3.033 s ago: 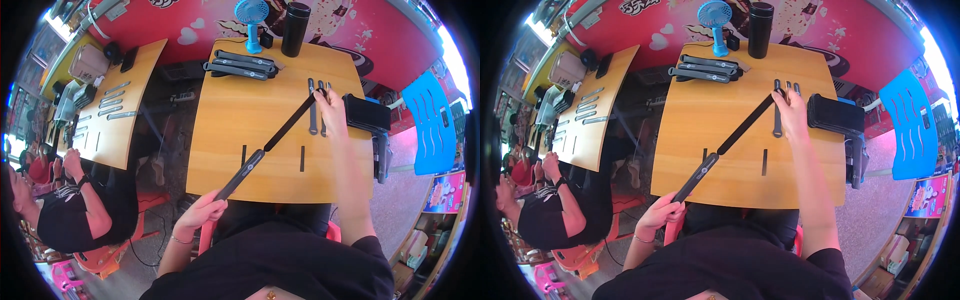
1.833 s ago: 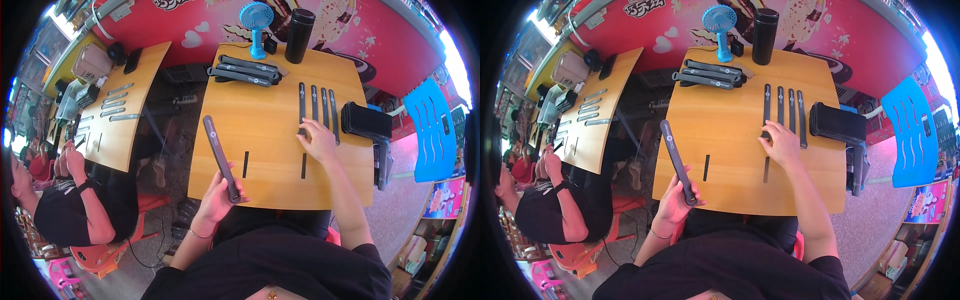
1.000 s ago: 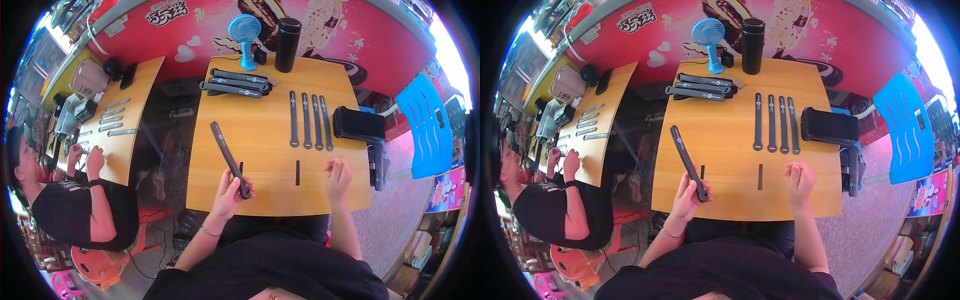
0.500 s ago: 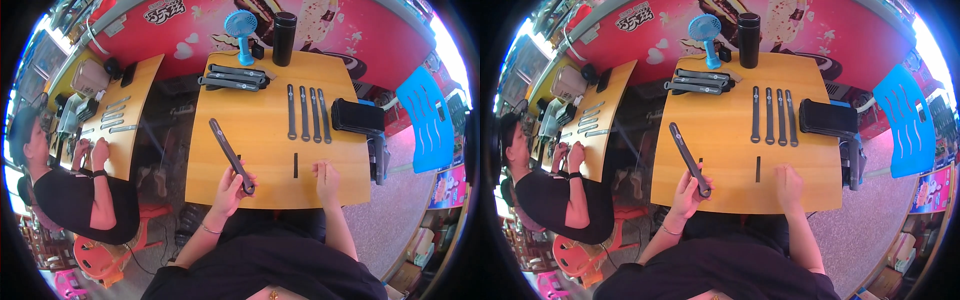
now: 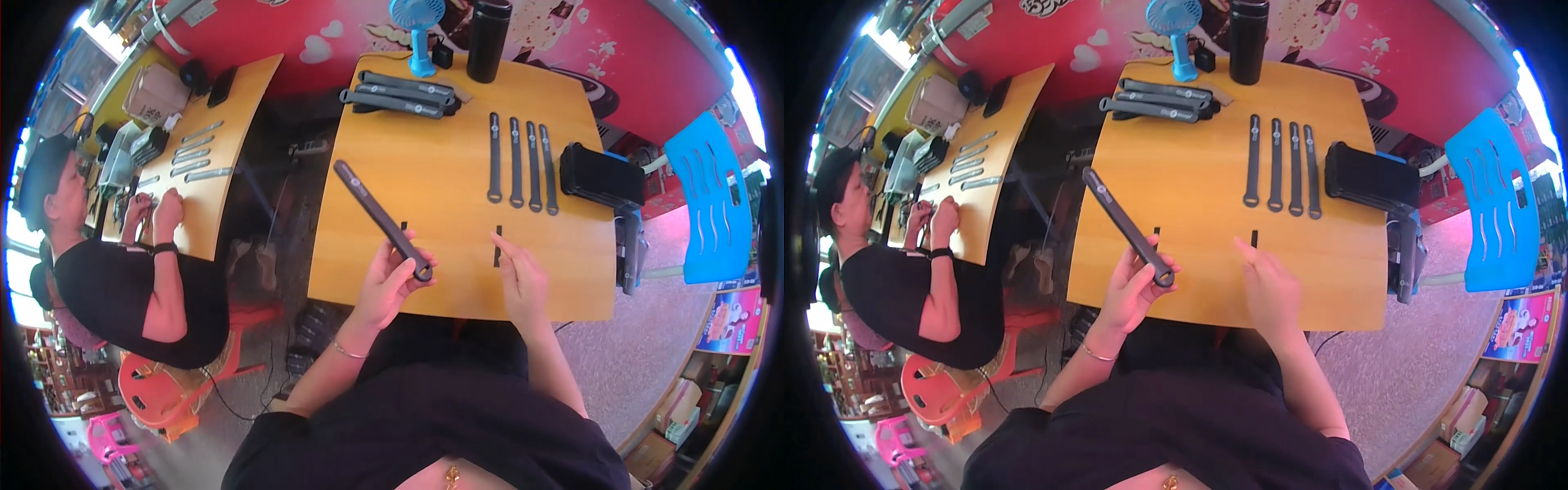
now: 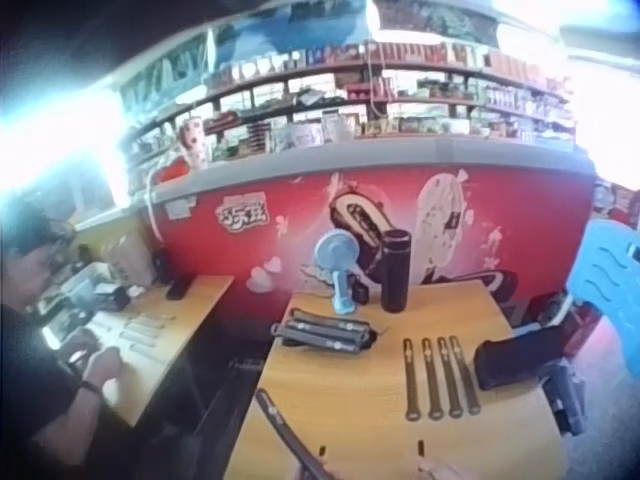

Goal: Inspecting and assembling small leather straps at a workbench using a pointed tool.

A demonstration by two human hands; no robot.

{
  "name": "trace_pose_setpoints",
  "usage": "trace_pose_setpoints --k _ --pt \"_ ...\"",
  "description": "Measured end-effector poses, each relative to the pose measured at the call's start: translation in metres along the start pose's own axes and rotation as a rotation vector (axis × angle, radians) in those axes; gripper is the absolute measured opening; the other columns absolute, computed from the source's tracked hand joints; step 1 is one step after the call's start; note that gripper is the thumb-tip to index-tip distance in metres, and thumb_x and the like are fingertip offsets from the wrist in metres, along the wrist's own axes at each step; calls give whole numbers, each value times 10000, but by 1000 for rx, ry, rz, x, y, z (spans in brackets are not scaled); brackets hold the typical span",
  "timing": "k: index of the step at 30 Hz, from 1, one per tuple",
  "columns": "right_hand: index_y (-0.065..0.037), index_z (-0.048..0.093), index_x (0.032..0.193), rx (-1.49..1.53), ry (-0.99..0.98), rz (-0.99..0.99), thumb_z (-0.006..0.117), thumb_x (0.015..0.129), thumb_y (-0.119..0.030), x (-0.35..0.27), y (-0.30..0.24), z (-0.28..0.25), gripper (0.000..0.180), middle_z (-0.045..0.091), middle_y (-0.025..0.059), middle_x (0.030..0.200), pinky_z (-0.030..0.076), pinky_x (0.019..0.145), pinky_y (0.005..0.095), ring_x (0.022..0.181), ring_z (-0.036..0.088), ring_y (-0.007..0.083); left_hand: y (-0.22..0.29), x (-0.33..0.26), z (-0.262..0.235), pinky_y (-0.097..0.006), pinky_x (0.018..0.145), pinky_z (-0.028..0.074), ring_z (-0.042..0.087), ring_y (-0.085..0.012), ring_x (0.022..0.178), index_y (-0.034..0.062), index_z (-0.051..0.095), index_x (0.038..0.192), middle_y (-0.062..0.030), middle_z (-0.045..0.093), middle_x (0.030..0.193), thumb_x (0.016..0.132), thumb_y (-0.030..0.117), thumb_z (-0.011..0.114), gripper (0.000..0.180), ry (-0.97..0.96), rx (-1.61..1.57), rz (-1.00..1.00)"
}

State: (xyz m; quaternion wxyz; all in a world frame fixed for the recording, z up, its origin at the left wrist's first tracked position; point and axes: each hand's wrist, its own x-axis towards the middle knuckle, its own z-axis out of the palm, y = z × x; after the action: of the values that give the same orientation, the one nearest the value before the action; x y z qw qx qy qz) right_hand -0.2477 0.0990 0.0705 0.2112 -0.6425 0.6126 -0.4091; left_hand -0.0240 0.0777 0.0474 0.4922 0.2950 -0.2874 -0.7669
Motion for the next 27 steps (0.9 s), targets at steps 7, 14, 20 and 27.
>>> trace_pose_setpoints --k 7,14,20,27 --pt "-207 650 1139 -24 -95 -246 646 818 -102 -11 -22 20 338 586 56 658 466 551 311 601 590 219 -3 1 4 -383 890 535 579 -263 1078 79 436 1216 -97 538 1104 922 3 508 312 -13 -101 118" --pt "-157 674 1096 -135 -173 -258 628 780 12 -9 -33 22 361 624 39 665 477 535 291 600 611 175 -8 3 1 -407 897 537 580 -305 1087 77 435 1216 -107 559 1101 915 20 530 321 22 -46 245" --pt "-169 677 1093 -220 -143 -265 643 751 4 -7 -33 24 384 603 25 637 470 524 290 588 602 163 -8 5 3 -421 886 543 588 -312 1075 78 434 1225 -117 585 1092 912 14 535 335 33 -16 278" --pt "-169 689 1056 -288 -73 -337 671 729 -27 -4 -33 25 357 569 31 623 447 503 296 549 560 171 -9 7 3 -423 877 547 595 -303 1063 70 434 1218 -114 604 1068 894 0 561 355 57 21 301"
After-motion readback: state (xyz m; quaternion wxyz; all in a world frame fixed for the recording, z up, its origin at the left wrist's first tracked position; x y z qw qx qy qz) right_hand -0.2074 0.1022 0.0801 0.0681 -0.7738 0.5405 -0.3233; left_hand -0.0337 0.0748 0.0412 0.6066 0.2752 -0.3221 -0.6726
